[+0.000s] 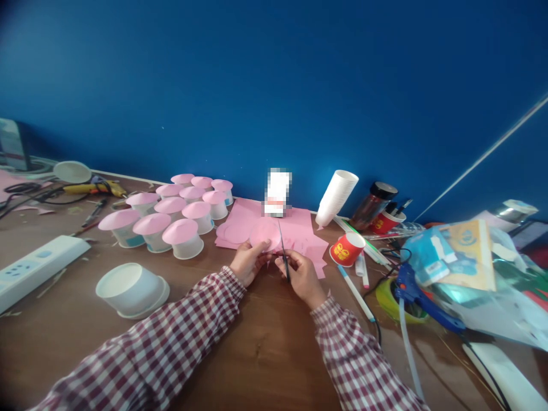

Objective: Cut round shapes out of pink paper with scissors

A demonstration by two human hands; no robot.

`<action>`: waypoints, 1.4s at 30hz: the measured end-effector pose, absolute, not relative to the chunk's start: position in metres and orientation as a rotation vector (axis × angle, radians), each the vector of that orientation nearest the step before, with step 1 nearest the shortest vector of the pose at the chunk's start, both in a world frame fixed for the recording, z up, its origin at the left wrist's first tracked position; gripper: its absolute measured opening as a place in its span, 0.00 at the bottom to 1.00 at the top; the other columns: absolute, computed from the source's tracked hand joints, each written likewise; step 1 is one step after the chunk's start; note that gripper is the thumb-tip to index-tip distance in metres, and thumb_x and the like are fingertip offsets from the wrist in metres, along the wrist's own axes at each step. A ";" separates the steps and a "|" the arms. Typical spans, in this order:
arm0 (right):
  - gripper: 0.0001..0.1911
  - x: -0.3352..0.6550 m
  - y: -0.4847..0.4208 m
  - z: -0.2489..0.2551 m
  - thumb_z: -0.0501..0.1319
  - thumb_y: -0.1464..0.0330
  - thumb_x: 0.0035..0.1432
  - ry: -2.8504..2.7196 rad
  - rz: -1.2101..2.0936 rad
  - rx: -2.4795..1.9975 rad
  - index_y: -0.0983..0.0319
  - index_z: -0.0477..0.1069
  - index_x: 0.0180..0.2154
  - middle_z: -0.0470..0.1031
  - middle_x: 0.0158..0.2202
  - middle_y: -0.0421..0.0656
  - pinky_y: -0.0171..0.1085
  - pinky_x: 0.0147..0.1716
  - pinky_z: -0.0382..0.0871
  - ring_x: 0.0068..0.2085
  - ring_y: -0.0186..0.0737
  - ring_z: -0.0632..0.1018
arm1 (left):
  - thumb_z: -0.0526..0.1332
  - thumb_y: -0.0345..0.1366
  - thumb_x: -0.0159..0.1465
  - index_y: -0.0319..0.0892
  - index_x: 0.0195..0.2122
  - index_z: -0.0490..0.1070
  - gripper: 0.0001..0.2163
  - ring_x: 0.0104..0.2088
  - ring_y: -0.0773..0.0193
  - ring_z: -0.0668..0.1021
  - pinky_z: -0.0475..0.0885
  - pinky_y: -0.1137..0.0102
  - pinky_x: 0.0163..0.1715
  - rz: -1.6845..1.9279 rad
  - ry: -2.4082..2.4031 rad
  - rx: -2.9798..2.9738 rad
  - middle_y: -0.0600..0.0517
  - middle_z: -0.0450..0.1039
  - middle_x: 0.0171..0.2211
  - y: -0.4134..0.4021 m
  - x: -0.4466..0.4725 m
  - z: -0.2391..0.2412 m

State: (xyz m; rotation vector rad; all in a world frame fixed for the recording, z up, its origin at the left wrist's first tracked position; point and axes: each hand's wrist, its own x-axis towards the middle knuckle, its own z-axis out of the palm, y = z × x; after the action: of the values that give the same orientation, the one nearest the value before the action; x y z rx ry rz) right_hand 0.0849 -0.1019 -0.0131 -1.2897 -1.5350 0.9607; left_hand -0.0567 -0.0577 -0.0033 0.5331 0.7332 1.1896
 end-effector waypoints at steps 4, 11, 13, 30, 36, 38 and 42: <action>0.16 0.085 -0.101 -0.015 0.59 0.61 0.57 -1.544 0.954 -1.280 0.65 0.71 0.44 0.69 0.23 0.39 0.32 0.23 0.65 0.24 0.32 0.70 | 0.67 0.29 0.50 0.32 0.29 0.71 0.07 0.19 0.72 0.73 0.70 0.79 0.19 1.189 0.736 0.528 0.50 0.73 0.23 -0.058 -0.057 -0.003; 0.16 0.087 -0.101 -0.014 0.59 0.61 0.57 -1.557 0.936 -1.298 0.65 0.71 0.43 0.69 0.23 0.39 0.32 0.22 0.65 0.23 0.33 0.70 | 0.66 0.28 0.51 0.32 0.30 0.71 0.07 0.18 0.73 0.73 0.70 0.80 0.18 1.187 0.754 0.510 0.50 0.72 0.22 -0.057 -0.057 -0.003; 0.16 0.087 -0.102 -0.013 0.59 0.61 0.57 -1.565 0.925 -1.302 0.65 0.71 0.42 0.69 0.23 0.39 0.32 0.22 0.65 0.23 0.33 0.70 | 0.66 0.28 0.51 0.32 0.31 0.71 0.07 0.19 0.73 0.73 0.69 0.80 0.18 1.187 0.757 0.502 0.50 0.72 0.22 -0.056 -0.057 -0.004; 0.16 0.086 -0.103 -0.013 0.59 0.60 0.57 -1.558 0.922 -1.304 0.65 0.71 0.42 0.69 0.22 0.39 0.32 0.22 0.65 0.23 0.33 0.70 | 0.67 0.28 0.50 0.32 0.30 0.71 0.07 0.19 0.73 0.73 0.70 0.80 0.18 1.181 0.734 0.505 0.50 0.72 0.22 -0.056 -0.057 -0.005; 0.18 0.085 -0.102 -0.012 0.59 0.58 0.57 -1.569 0.914 -1.315 0.65 0.71 0.42 0.69 0.22 0.39 0.33 0.22 0.65 0.23 0.34 0.69 | 0.67 0.29 0.50 0.33 0.30 0.71 0.08 0.19 0.73 0.73 0.69 0.80 0.18 1.182 0.752 0.496 0.51 0.72 0.22 -0.056 -0.057 -0.005; 0.18 0.086 -0.102 -0.013 0.59 0.58 0.57 -1.566 0.914 -1.320 0.65 0.71 0.42 0.69 0.22 0.40 0.33 0.22 0.65 0.23 0.34 0.69 | 0.67 0.28 0.50 0.33 0.30 0.71 0.08 0.19 0.73 0.73 0.69 0.80 0.18 1.188 0.754 0.491 0.51 0.72 0.22 -0.056 -0.057 -0.005; 0.18 0.086 -0.102 -0.014 0.59 0.58 0.56 -1.559 0.921 -1.312 0.65 0.71 0.42 0.70 0.23 0.40 0.33 0.22 0.65 0.23 0.34 0.69 | 0.67 0.28 0.50 0.33 0.30 0.71 0.08 0.19 0.73 0.73 0.69 0.80 0.18 1.190 0.752 0.492 0.51 0.72 0.22 -0.057 -0.057 -0.004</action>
State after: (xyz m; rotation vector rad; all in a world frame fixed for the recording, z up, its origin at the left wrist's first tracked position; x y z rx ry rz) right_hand 0.0863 -0.1023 -0.0139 -1.3120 -1.5594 0.9206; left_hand -0.0571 -0.0566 -0.0037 0.4921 0.7521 1.1899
